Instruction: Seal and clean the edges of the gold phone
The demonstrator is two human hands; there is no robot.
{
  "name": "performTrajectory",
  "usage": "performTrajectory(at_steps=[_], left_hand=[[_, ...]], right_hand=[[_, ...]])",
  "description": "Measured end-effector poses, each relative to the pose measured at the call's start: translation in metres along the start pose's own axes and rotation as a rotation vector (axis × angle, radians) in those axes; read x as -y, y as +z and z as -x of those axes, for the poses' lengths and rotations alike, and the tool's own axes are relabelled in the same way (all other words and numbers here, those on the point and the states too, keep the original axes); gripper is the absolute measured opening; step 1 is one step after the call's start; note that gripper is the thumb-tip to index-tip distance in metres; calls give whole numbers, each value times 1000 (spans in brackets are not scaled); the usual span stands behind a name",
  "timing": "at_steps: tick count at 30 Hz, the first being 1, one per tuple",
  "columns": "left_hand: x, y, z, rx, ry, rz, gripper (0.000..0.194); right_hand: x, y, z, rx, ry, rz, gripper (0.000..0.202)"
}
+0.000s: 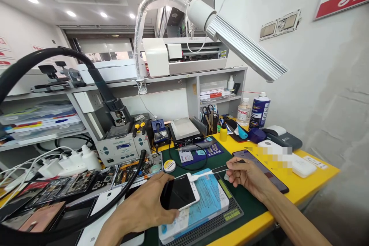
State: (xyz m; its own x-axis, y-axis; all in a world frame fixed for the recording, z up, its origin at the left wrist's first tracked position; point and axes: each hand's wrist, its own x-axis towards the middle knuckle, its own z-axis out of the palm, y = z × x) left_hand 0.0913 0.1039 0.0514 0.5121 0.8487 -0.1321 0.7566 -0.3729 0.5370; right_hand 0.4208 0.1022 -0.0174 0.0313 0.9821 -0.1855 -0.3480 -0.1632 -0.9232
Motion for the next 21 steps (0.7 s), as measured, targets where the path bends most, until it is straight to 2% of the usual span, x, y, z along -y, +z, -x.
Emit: performTrajectory(at_steps=[21], left_hand=[[-1,-1,1,0,-23,1,61]], right_hand=[[-2,-2,-2,16,-14,0,27]])
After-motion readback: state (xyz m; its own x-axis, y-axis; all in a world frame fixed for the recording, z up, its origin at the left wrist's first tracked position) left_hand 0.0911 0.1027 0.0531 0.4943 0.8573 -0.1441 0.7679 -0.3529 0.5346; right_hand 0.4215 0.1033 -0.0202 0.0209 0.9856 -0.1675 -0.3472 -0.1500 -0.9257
